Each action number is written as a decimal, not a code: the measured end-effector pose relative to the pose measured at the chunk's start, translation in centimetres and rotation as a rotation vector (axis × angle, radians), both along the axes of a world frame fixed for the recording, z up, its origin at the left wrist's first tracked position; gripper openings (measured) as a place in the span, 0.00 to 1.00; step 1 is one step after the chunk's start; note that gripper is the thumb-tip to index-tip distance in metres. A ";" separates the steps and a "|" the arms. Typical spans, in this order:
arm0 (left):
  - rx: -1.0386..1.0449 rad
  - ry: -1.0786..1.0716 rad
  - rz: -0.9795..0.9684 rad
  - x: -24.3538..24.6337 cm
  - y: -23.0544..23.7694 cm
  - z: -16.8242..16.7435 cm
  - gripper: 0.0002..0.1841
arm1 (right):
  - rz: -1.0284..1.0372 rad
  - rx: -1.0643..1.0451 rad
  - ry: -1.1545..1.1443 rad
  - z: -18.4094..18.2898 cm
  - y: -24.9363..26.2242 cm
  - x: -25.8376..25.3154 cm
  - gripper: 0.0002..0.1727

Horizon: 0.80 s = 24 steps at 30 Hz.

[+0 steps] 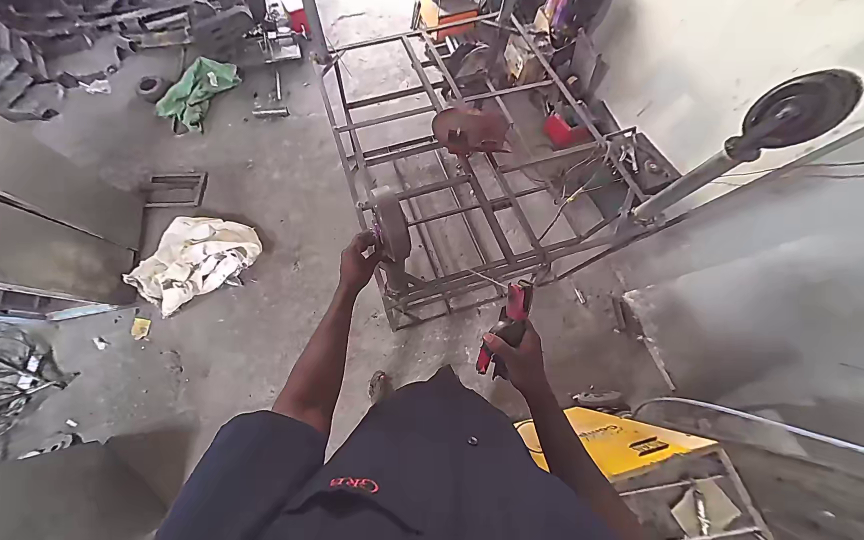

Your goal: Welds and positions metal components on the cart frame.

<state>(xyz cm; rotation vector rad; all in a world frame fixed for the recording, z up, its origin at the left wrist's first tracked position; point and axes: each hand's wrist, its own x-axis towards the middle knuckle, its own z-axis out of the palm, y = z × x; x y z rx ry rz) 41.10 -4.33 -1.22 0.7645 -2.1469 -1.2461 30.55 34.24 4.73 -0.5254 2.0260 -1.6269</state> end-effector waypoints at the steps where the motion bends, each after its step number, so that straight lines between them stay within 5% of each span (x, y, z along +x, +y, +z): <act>1: 0.010 0.005 0.001 0.0 0.2 0.2 0.22 | 0.004 -0.007 -0.001 0.0 0.0 -0.1 0.42; 24: 0.206 0.169 0.052 0.5 1.5 -0.6 0.26 | 0.096 -0.060 -0.091 -0.6 0.1 -1.2 0.43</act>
